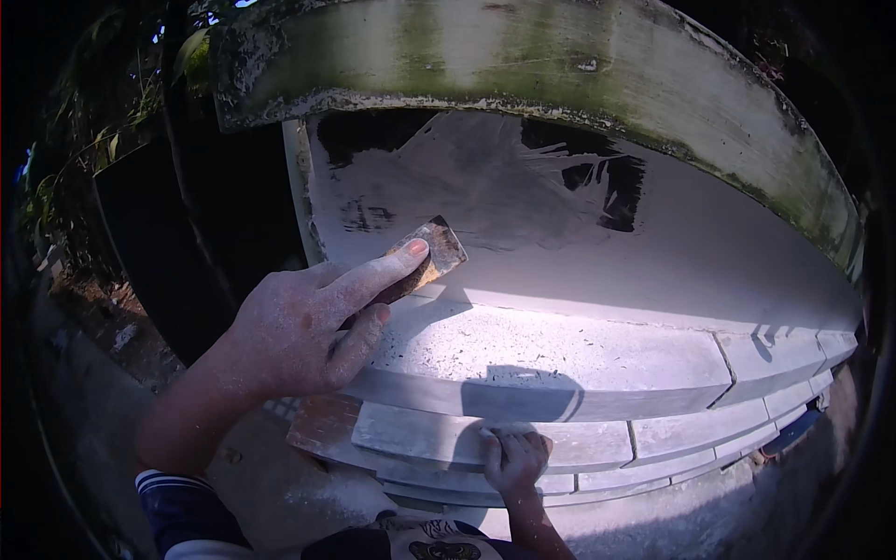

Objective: The person applies and smooths plaster onto a wall using a putty knife.

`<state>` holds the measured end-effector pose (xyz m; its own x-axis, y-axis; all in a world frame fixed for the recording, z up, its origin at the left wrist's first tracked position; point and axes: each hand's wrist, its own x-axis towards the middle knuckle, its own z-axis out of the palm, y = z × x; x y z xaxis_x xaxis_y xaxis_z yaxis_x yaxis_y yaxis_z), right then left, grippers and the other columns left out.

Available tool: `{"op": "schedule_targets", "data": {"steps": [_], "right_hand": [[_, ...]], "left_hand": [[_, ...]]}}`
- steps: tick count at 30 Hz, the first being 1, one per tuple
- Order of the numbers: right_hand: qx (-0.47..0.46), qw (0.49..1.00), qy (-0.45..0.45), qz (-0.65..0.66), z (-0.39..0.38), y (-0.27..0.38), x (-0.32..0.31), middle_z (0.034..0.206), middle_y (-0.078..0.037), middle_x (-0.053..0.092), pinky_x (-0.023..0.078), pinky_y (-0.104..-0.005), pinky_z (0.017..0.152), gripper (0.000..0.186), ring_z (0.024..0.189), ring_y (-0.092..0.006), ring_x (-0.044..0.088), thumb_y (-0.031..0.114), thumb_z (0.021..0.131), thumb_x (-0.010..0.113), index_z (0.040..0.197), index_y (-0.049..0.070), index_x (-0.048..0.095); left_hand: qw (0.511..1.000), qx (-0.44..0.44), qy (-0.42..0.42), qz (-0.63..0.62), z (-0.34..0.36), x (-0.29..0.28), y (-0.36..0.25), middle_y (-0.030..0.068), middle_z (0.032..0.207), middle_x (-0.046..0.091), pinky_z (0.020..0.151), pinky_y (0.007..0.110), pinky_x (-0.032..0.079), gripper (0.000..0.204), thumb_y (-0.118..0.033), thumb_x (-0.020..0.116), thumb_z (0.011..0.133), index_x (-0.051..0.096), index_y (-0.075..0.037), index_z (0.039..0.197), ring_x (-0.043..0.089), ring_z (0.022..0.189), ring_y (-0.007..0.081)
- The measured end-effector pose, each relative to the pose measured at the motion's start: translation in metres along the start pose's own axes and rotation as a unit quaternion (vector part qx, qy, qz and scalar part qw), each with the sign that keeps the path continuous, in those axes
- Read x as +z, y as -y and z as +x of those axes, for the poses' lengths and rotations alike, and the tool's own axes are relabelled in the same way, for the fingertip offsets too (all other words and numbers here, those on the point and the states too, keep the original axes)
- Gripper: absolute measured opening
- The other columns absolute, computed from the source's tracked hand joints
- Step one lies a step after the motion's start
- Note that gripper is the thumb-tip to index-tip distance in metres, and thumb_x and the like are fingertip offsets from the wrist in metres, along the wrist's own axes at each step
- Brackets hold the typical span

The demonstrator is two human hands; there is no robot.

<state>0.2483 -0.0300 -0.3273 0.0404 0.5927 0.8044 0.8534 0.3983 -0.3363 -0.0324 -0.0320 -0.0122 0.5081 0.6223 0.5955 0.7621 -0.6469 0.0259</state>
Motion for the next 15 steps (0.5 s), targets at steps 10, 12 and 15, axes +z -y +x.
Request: {"op": "schedule_targets", "data": {"steps": [10, 12, 15], "right_hand": [[0.078, 0.965, 0.100, 0.228, 0.006, 0.018, -0.043, 0.090, -0.017, 0.072, 0.053, -0.0443, 0.074, 0.026, 0.083, -0.0337, 0.067, 0.005, 0.088, 0.072, 0.113, 0.000, 0.076], [0.089, 0.943, 0.164, 0.274, 0.005, 0.018, -0.046, 0.097, -0.017, 0.072, 0.056, -0.0418, 0.078, 0.029, 0.083, -0.0334, 0.069, 0.005, 0.089, 0.073, 0.118, 0.000, 0.074], [0.111, 0.915, 0.198, 0.335, 0.006, 0.020, -0.049, 0.094, -0.015, 0.068, 0.052, -0.0340, 0.069, 0.029, 0.078, -0.0245, 0.067, 0.008, 0.092, 0.073, 0.119, -0.002, 0.071]], "left_hand": [[0.936, -0.074, -0.186, -0.288, -0.138, 0.079, -0.009, 0.0180, 0.100, 0.074, 0.067, 0.029, 0.054, 0.038, -0.008, 0.067, 0.095, 0.066, 0.001, 0.132, 0.069, 0.072, 0.0194], [0.929, -0.062, -0.126, -0.342, -0.150, 0.106, -0.019, 0.0161, 0.096, 0.073, 0.063, 0.030, 0.053, 0.028, -0.004, 0.067, 0.095, 0.073, -0.004, 0.122, 0.068, 0.070, 0.0198], [0.920, -0.108, -0.042, -0.375, -0.161, 0.143, -0.029, 0.0145, 0.094, 0.072, 0.062, 0.032, 0.054, 0.026, -0.002, 0.066, 0.095, 0.077, -0.007, 0.117, 0.068, 0.070, 0.0211]]}}
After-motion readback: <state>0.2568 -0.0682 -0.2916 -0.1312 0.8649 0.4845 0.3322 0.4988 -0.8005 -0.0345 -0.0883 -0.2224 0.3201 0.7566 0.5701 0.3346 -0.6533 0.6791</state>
